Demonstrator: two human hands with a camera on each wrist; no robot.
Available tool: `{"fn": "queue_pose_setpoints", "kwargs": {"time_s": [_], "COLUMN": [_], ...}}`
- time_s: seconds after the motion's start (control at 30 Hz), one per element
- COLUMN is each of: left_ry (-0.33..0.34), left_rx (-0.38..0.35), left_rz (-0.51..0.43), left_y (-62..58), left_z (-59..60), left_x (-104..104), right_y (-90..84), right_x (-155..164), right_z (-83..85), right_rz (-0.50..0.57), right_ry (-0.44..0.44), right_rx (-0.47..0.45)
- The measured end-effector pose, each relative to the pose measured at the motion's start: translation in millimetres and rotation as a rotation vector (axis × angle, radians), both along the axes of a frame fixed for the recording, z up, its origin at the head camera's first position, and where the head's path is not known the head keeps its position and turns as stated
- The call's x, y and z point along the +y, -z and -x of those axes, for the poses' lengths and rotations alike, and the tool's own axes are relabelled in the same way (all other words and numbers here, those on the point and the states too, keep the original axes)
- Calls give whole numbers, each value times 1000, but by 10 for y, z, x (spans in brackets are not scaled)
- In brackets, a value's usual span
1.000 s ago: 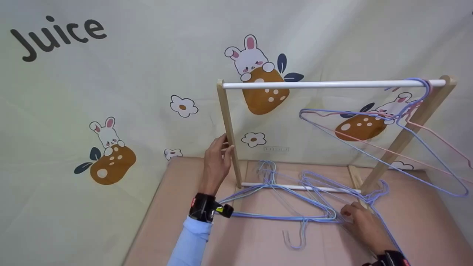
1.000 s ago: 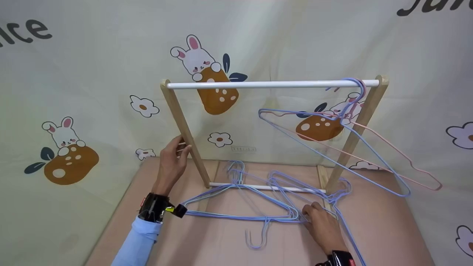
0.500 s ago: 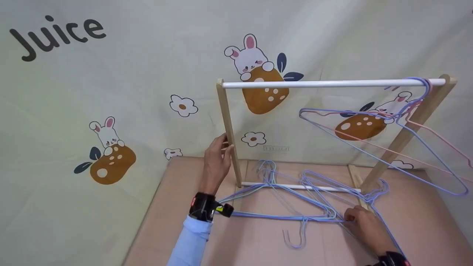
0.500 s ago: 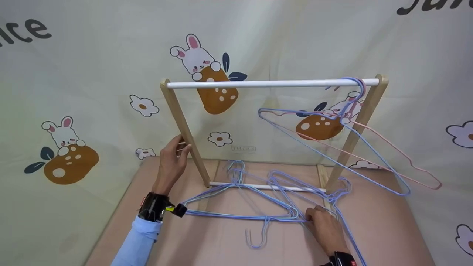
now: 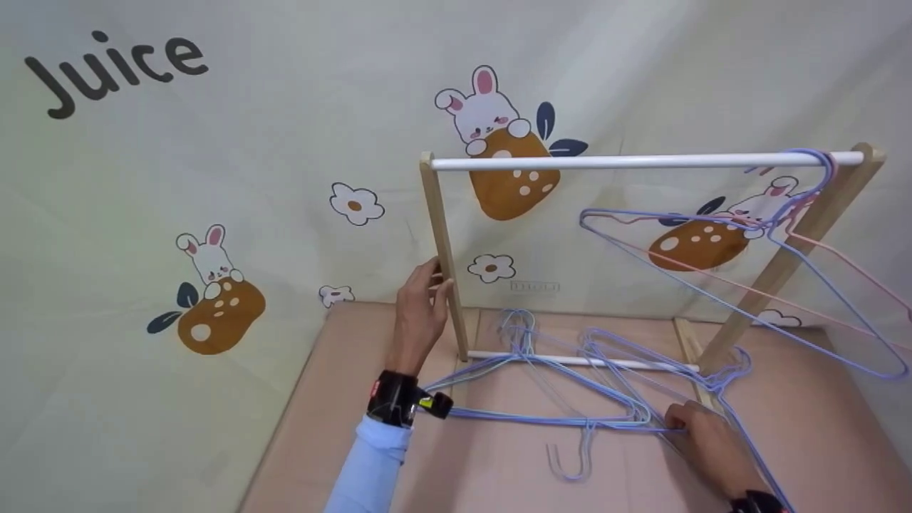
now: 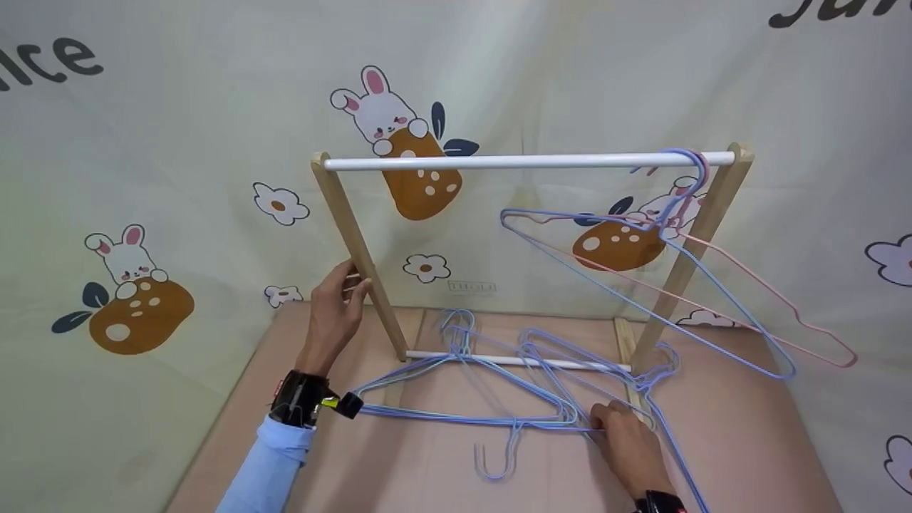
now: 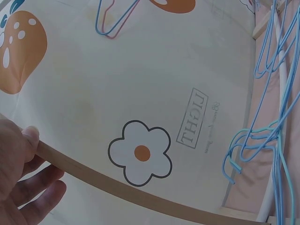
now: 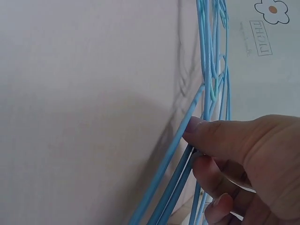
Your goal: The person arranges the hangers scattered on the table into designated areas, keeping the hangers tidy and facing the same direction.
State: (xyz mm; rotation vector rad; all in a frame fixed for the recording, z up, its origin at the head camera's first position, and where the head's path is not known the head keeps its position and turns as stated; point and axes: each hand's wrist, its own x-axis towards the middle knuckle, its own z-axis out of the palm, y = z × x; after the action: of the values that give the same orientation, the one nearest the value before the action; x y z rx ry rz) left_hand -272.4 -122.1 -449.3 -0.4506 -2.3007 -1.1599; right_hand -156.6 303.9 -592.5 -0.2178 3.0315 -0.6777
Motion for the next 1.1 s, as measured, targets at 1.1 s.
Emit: {"fn": "queue_pose_setpoints", "kwargs": {"time_s": [1.1], "left_ry": [-5], "left_rx": [17], "left_rz": [8], "left_y": [7], "left_z": [14], "left_x": [-2], "right_y": [-89], "right_x": [23], "right_z": [-183], "right_rz": [47], "right_ry": [-109], "right_rx": [367]}}
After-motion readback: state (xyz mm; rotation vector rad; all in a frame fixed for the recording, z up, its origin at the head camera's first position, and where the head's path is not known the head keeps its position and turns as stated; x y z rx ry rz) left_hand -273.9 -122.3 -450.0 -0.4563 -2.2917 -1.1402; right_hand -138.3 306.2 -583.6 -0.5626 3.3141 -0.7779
